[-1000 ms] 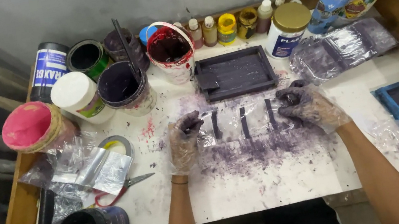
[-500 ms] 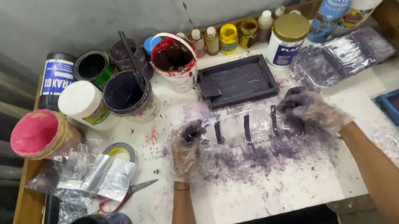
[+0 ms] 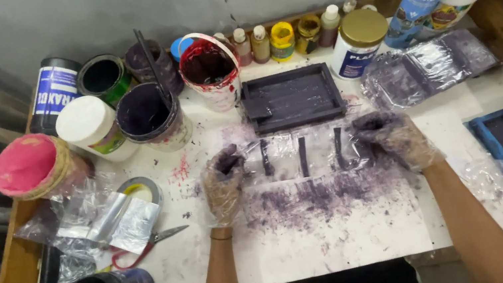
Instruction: A person is cleaning and preparing a rectangular mold on a workbench in a print shop, likely as part of restarting a printing process.
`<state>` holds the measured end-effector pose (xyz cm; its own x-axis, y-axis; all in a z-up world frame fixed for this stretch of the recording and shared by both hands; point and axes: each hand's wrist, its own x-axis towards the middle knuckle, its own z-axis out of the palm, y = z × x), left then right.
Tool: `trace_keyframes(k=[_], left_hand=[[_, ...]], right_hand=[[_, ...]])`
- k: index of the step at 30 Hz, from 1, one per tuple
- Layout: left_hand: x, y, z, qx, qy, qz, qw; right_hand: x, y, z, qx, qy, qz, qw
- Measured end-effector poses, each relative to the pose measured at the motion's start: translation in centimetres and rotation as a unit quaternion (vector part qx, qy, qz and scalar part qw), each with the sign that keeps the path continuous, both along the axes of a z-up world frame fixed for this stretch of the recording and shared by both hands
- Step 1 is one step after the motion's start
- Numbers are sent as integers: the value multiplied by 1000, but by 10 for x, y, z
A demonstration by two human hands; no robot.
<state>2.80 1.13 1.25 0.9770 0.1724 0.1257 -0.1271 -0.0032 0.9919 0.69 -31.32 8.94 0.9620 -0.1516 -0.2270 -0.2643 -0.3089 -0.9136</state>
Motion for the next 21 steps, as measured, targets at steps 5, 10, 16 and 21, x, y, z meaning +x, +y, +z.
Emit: trace_keyframes(k=[5, 10, 16, 21], left_hand=[[5, 19, -39, 47, -56, 37, 997], [-7, 0, -13, 21, -84, 4, 996], [-2, -57, 13, 17, 11, 42, 999], [20, -148, -5, -47, 60, 2, 997]], right_hand=[[-16, 1, 7, 37, -28, 18, 999], [-27, -27, -5, -15, -74, -14, 997], [-30, -72, 20, 3, -81, -116, 990], [-14, -160, -11, -131, -89, -208, 965]])
